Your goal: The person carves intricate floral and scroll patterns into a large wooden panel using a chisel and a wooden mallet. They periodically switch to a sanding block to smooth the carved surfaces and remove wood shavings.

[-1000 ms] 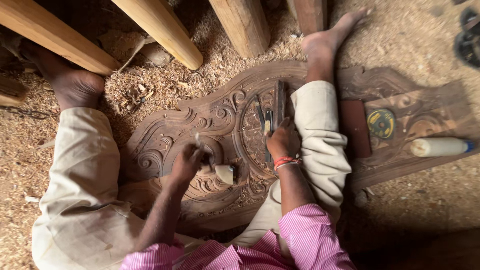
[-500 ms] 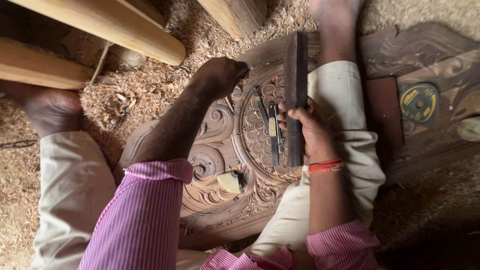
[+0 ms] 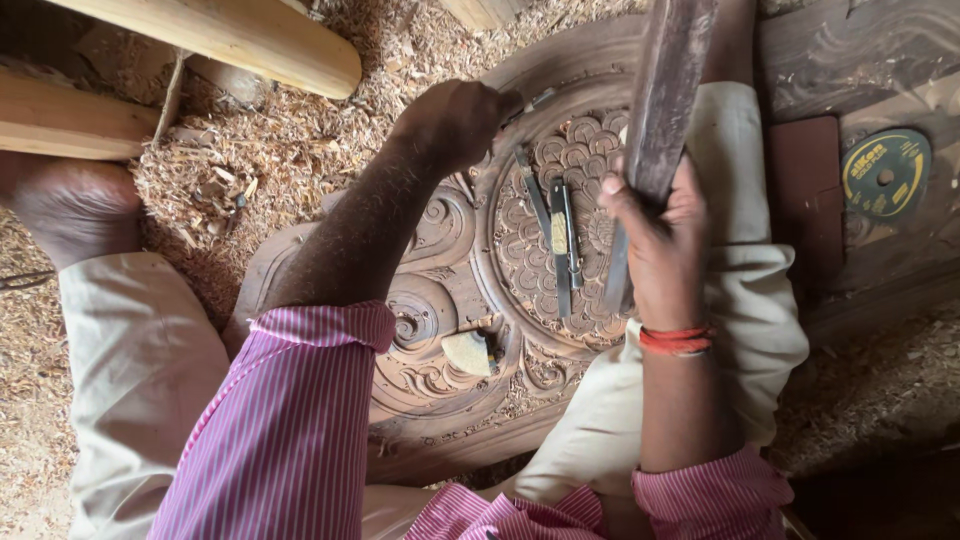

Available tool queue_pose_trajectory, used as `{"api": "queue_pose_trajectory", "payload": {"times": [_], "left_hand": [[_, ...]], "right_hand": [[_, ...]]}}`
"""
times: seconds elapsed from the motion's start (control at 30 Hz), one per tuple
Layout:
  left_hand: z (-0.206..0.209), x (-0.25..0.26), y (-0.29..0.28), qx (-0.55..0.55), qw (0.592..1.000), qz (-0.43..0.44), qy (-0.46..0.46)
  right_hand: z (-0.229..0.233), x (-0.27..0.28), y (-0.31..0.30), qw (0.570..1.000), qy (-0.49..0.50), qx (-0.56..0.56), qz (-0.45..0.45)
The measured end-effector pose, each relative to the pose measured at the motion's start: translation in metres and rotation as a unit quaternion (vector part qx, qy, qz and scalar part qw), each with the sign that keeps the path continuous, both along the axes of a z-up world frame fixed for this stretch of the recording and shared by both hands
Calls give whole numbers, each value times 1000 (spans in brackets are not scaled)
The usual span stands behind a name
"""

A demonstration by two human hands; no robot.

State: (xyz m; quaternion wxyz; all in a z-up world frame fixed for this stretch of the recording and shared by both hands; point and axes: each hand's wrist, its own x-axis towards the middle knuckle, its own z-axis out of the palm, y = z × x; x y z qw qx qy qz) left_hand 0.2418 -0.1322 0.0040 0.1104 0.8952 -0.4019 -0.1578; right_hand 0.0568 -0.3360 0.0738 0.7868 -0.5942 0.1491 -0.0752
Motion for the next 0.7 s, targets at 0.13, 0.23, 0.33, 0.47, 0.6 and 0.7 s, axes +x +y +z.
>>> {"api": "queue_pose_trajectory", "payload": {"times": [0.13,0.23,0.33,0.47,0.6,0.7], "left_hand": [[1,2,-3,25,999,24,25],[-1,2,-2,34,999,5,-17],[-3,2,0,29,999,38,-5],[-3,6,-4,-9,999,47,4],[2,6,-7,27,998,51,34],[1,5,-5,41,995,70,54]], "right_hand": [[-18,10,1,992,14,-127,-14],[-27,13,-2,945,-20,-323,43],[-34,23,-2,959,9,-278,58],[-36,36,-14,986,-38,-162,15],[-40,56,-21,930,26,-359,77],[-43,58,-20,944,-9,-306,126]]}}
